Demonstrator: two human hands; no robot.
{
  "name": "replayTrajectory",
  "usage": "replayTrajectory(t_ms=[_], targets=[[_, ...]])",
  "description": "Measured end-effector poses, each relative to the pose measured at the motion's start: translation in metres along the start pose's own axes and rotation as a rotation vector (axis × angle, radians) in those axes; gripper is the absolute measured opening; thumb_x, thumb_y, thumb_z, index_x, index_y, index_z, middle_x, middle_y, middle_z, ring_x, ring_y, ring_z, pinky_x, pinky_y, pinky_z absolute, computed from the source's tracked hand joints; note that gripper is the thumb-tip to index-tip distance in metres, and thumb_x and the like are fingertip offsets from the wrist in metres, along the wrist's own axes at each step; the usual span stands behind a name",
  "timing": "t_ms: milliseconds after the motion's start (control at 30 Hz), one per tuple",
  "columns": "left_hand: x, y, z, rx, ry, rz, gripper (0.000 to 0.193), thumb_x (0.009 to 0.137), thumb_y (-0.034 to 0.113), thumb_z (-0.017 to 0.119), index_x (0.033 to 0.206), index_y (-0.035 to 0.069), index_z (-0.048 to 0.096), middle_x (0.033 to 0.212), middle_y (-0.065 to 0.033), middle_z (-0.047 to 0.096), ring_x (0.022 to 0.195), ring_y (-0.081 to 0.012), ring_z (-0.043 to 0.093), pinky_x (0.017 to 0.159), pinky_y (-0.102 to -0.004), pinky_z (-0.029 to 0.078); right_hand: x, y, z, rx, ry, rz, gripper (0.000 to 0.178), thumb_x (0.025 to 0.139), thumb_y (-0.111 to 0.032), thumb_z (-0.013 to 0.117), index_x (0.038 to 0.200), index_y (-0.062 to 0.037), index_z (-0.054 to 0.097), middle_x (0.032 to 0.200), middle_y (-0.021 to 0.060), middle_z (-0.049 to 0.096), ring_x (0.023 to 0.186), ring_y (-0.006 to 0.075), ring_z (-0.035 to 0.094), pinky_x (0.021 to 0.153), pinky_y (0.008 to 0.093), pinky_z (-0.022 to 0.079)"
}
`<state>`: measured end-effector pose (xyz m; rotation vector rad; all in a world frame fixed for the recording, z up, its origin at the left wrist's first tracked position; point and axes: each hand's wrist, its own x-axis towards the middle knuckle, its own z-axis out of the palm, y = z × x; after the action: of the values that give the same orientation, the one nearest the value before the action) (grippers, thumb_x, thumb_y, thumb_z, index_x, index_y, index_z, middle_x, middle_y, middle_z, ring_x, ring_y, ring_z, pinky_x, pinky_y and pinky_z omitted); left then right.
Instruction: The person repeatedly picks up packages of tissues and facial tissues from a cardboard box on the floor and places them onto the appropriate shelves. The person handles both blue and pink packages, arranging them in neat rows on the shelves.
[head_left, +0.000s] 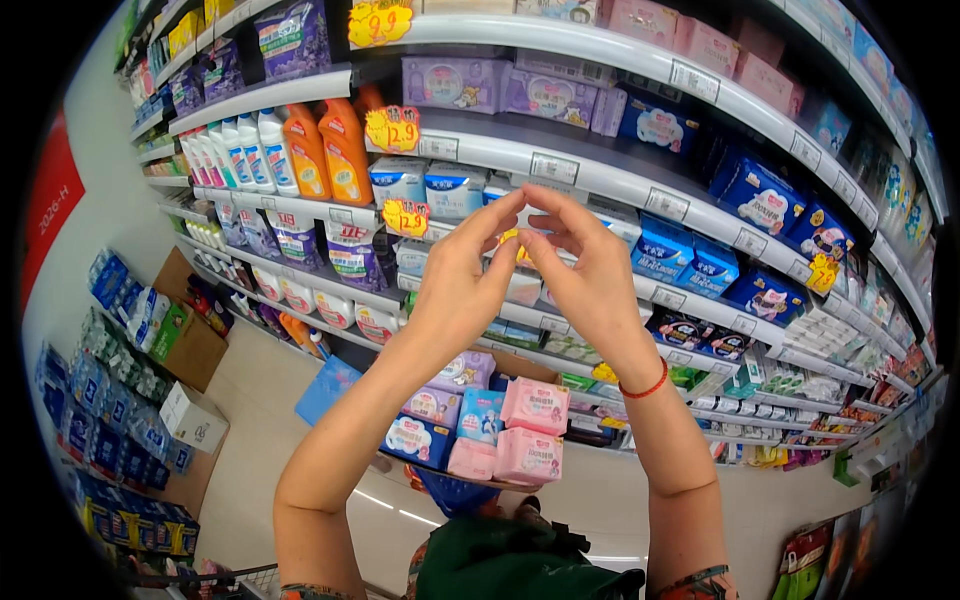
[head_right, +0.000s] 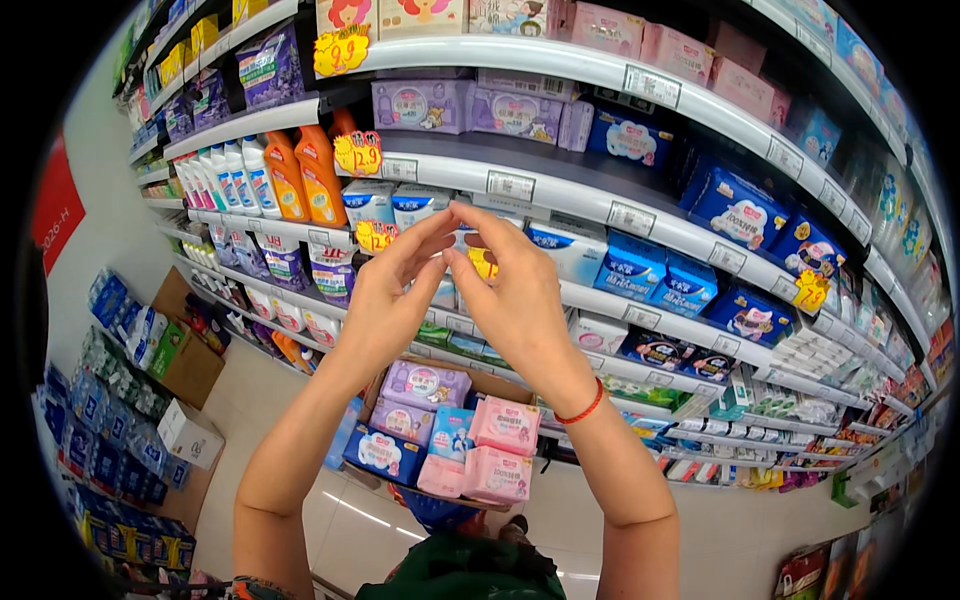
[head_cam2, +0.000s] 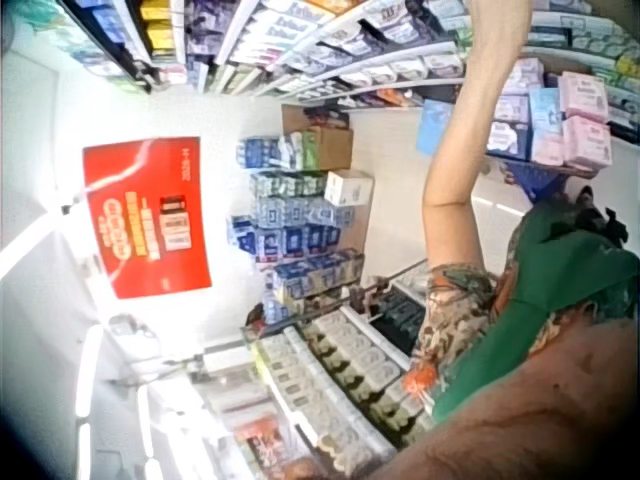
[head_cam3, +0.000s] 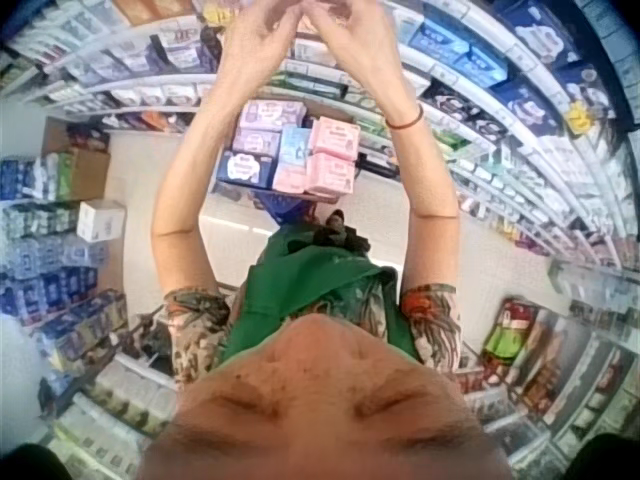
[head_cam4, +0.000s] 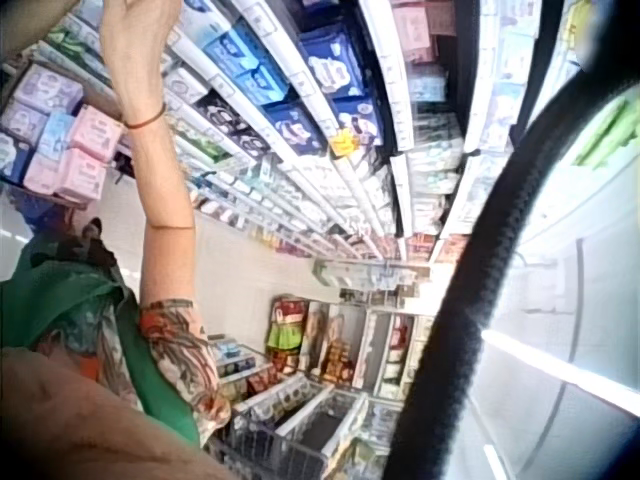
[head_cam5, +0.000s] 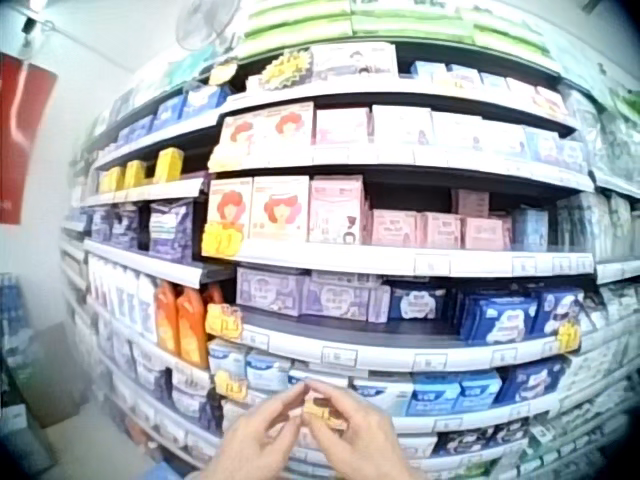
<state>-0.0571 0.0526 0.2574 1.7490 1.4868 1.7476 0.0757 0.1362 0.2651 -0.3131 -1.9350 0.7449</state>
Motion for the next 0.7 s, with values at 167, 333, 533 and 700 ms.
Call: replayTrajectory(t_ms=[167, 333, 533, 700], targets=[[-0.035, -0.011, 0.000, -0.019, -0.021, -0.044, 0.045, 0.098, 0.000, 0.051, 0.142, -0.001, 0.048, 0.137, -0.0188, 0.058, 0.128, -0.0246, 0.056, 0.106, -0.0353, 0.045, -0.032, 0.003, 0.012, -0.001, -0.022, 0.056, 0.041, 0.089, -0.011, 0.066, 0.129, -0.0057, 0.061, 0.118, 0.0184, 0.067, 0.100, 0.0308, 0.069, 0.085, 0.0385, 0.055], [-0.065, -0.026, -0.003, -0.026, -0.041, -0.124, 0.045, 0.097, -0.001, 0.051, 0.143, -0.001, 0.048, 0.137, -0.0193, 0.057, 0.129, -0.0249, 0.055, 0.106, -0.0356, 0.045, -0.060, 0.003, 0.025, 0.007, -0.070, 0.125, 0.042, 0.088, -0.010, 0.065, 0.129, -0.0047, 0.061, 0.116, 0.0187, 0.067, 0.102, 0.0309, 0.068, 0.087, 0.0386, 0.053], [-0.094, -0.044, -0.001, -0.044, -0.073, -0.212, 0.046, 0.098, -0.002, 0.052, 0.144, -0.001, 0.046, 0.139, -0.0176, 0.056, 0.129, -0.0238, 0.055, 0.106, -0.0347, 0.045, -0.091, 0.010, 0.036, -0.007, -0.102, 0.211, 0.043, 0.088, -0.013, 0.067, 0.130, -0.0044, 0.061, 0.115, 0.0193, 0.067, 0.101, 0.0311, 0.068, 0.083, 0.0388, 0.055], [-0.118, -0.058, 0.003, -0.101, -0.087, -0.317, 0.047, 0.098, -0.002, 0.052, 0.144, -0.001, 0.046, 0.140, -0.0156, 0.056, 0.129, -0.0226, 0.055, 0.106, -0.0336, 0.044, -0.113, 0.014, 0.045, -0.002, -0.128, 0.285, 0.043, 0.089, -0.012, 0.067, 0.130, -0.0037, 0.060, 0.117, 0.0187, 0.067, 0.100, 0.0299, 0.069, 0.081, 0.0377, 0.055]])
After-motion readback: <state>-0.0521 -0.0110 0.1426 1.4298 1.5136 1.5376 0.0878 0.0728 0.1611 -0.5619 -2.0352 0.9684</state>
